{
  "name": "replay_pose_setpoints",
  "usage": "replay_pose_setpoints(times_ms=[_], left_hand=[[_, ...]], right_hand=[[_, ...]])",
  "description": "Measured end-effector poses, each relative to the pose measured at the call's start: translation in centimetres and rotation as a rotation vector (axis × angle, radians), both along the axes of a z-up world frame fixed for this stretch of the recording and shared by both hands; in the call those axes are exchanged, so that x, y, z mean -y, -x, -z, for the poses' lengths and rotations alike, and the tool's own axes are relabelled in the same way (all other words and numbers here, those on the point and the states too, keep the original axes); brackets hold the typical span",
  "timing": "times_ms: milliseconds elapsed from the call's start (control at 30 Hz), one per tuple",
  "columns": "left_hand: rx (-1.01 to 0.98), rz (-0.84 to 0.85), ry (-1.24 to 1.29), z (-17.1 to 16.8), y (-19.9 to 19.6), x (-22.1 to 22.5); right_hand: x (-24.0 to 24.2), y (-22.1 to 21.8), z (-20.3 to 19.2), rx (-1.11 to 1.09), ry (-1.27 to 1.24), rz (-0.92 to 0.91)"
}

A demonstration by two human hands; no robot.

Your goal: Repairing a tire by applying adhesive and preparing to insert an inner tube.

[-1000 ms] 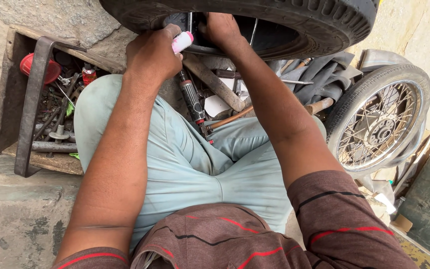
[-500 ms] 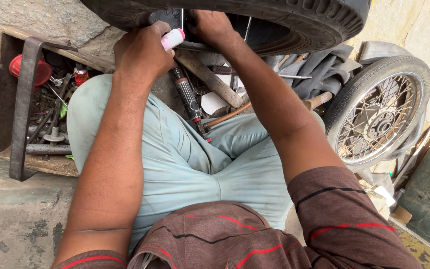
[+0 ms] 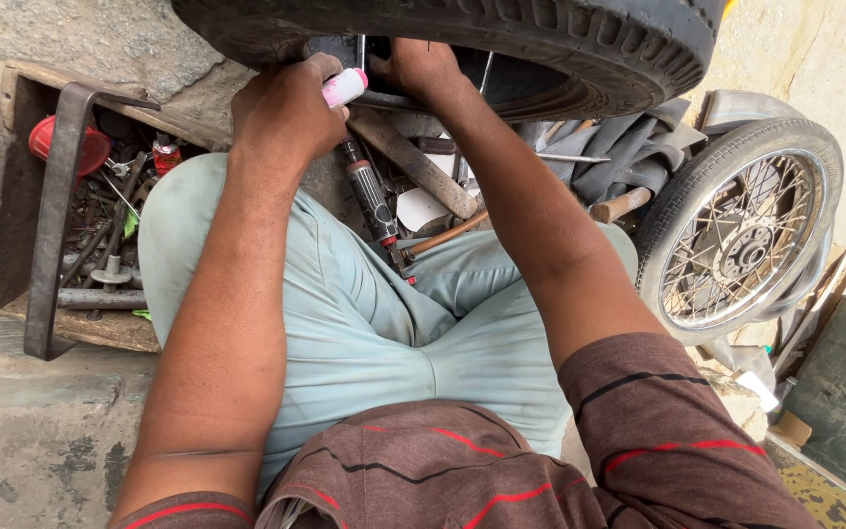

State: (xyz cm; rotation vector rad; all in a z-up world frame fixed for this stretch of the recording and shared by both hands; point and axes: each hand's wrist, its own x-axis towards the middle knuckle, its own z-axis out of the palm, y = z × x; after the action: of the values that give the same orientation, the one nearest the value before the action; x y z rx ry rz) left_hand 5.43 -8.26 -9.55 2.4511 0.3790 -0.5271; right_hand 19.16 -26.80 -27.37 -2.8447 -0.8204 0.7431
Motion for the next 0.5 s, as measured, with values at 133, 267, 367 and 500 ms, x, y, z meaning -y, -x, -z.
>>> replay_pose_setpoints(times_ms=[133, 267, 367, 500], left_hand=[[-0.022, -0.016, 0.004, -0.1, -0.1, -0.1], [-0.036, -0.025, 0.013, -0.3, 0.0, -0.1], [0.042, -0.026, -0.001, 1.7, 0.2, 0.1], [0.047, -0.010, -0.027, 1.4, 0.0, 0.4]], right_hand=[[0.0, -0.4, 0.1, -0.029, 0.050, -0.011], [1.0, -0.8, 3.5, 0.082, -0.018, -0.067], [1.8, -1.3, 5.9, 0.009, 0.111, -0.035], [1.7, -0.9, 3.8, 0.000, -0.074, 0.034]])
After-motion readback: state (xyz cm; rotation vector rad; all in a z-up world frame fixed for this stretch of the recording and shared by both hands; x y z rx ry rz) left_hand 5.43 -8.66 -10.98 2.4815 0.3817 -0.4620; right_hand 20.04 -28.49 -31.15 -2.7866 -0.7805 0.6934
